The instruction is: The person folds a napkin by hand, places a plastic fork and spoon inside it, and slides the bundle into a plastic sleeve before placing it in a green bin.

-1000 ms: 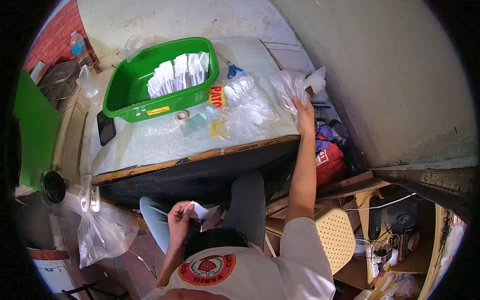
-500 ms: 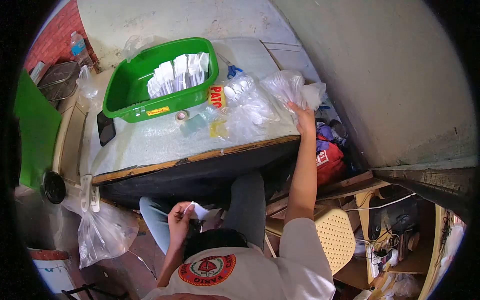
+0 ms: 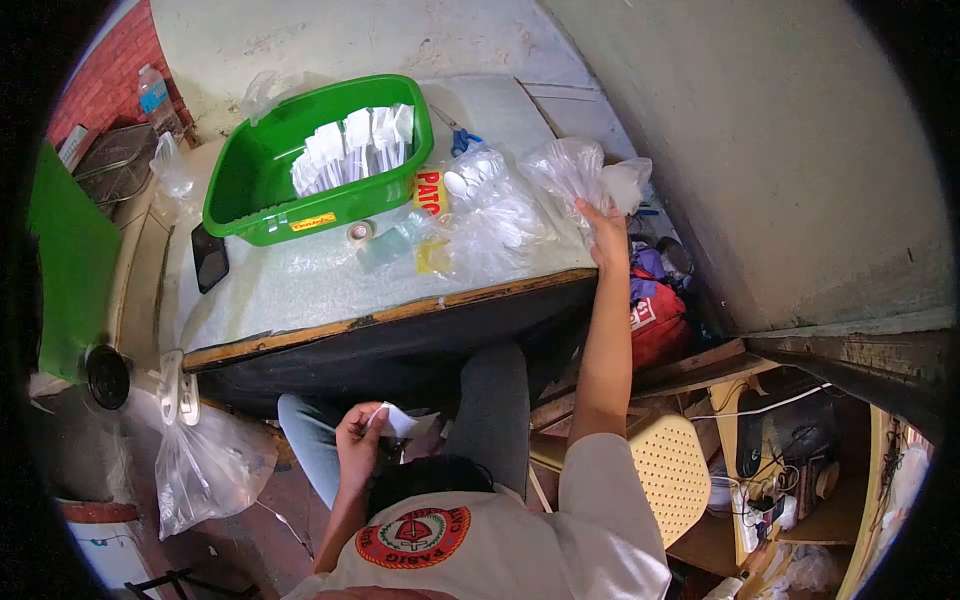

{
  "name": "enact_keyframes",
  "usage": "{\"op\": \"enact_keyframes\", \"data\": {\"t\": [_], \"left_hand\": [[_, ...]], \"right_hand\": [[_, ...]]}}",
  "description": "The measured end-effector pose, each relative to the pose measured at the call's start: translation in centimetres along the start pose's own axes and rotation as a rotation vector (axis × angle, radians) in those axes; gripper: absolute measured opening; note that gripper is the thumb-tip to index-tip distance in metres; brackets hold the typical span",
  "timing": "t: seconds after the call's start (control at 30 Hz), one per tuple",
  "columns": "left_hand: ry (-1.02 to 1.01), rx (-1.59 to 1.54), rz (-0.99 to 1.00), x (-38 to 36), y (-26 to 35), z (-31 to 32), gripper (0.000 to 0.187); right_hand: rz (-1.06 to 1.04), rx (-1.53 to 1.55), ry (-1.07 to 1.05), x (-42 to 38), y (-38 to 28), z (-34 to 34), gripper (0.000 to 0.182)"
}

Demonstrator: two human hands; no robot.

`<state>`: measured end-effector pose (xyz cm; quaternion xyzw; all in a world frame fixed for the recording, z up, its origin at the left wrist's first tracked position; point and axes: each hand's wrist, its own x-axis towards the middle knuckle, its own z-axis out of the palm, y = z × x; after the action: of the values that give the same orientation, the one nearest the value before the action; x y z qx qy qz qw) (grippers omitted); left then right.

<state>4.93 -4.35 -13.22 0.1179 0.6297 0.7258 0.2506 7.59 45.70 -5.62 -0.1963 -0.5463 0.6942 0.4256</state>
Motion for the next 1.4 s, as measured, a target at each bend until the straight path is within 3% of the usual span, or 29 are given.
{"op": "enact_keyframes", "data": {"t": [0.4, 0.6, 1.13, 1.23, 1.33, 1.4], "left_hand": [[-0.03, 0.005, -0.02, 0.1, -0.3, 0.2, 0.011], [-0.028, 0.004, -0.006, 0.1, -0.5, 0.1, 0.011], [-0.013, 0.021, -0.042, -0.1, -0.3, 0.1, 0.011], [-0.019, 0.011, -0.005, 0.0, -0.4, 0.1, 0.011], [-0.028, -0.027, -0.03, -0.1, -0.2, 0.2, 0.011], [-0.026, -0.009, -0.015, 0.0, -0.1, 0.3, 0.011]], "right_hand": [[0.028, 0.057, -0.048, -0.1, -0.1, 0.0, 0.05], [-0.069, 0.049, -0.025, 0.0, 0.5, 0.0, 0.056], [0.002, 0.045, -0.023, 0.2, 0.5, -0.3, 0.062], [-0.154, 0.024, -0.013, 0.5, 1.1, 0.0, 0.052], [-0.321, -0.628, 0.052, 0.4, 1.9, 0.8, 0.035], [-0.571, -1.005, -0.058, 0.3, 2.0, 1.1, 0.043]]}}
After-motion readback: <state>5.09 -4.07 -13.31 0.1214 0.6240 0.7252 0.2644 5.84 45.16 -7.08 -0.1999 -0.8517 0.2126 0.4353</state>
